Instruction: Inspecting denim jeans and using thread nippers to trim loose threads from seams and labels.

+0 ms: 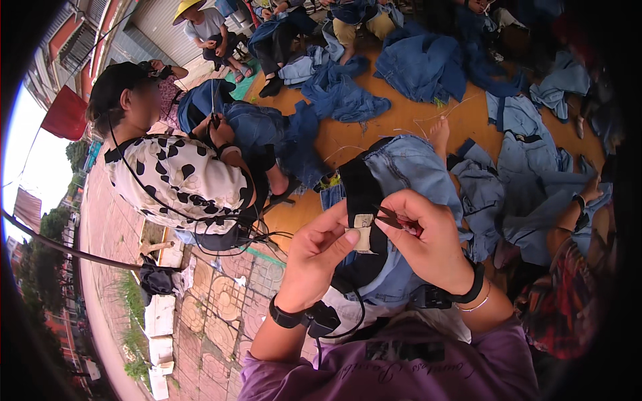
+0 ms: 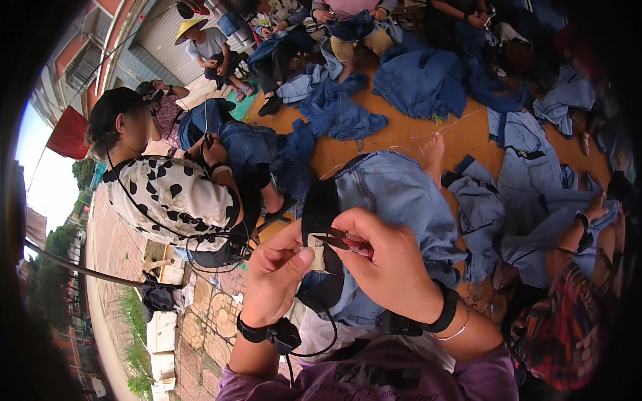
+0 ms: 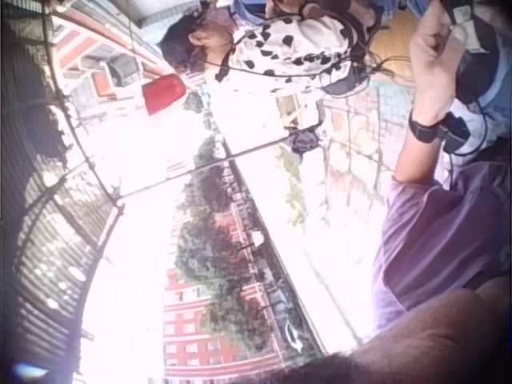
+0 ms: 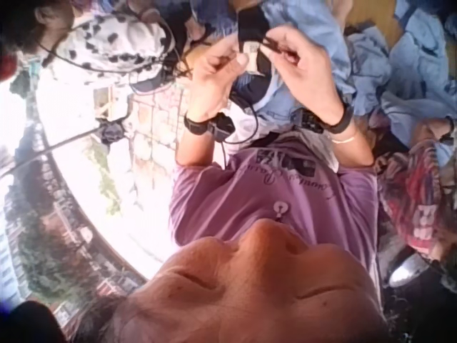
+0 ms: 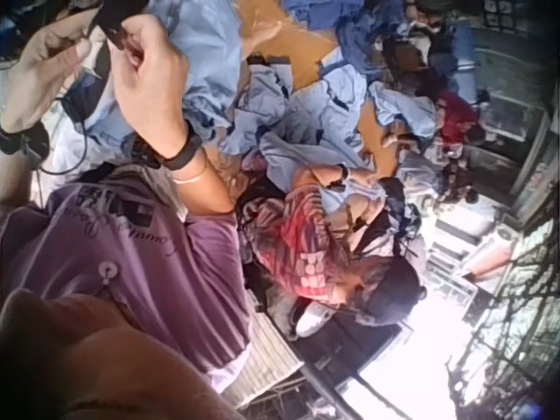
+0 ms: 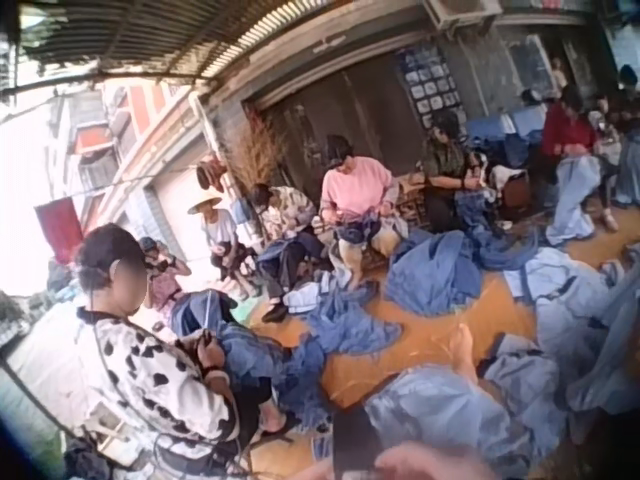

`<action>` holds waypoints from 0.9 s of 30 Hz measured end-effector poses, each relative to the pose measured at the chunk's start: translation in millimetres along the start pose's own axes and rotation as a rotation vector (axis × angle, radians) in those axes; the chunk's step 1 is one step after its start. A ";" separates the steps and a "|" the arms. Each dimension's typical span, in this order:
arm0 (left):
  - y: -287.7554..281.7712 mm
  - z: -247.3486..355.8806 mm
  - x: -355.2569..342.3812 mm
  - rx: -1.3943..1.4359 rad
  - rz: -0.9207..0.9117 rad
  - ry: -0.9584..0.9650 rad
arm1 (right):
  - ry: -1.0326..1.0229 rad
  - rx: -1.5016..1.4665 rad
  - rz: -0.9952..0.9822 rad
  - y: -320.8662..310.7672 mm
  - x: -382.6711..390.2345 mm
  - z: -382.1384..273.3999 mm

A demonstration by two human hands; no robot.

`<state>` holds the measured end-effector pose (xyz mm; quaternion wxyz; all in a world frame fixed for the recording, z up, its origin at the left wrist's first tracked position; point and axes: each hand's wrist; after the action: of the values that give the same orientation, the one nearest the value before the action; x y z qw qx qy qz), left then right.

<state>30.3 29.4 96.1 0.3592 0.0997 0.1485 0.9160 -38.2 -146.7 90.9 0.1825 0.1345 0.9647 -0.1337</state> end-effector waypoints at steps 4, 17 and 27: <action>0.4 2.0 3.0 -0.011 0.005 0.003 | 0.033 -0.047 0.030 -3.7 0.4 -6.6; -5.5 -5.1 4.9 0.018 0.095 0.010 | -0.011 0.002 0.037 -9.8 3.5 -1.6; -25.3 -11.4 -3.2 0.172 0.084 0.040 | 0.059 0.153 0.257 -32.1 6.2 37.4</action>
<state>45.2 42.6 76.5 0.3075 0.1181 0.2293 0.9159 -41.8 -186.6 61.6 0.1587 0.2743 0.9315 -0.1784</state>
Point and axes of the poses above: each hand's wrist, its own x-axis away from the middle knuckle, its own y-axis out of the palm, z = x × y, and after that the axes turned 3 degrees about -y, right-handed
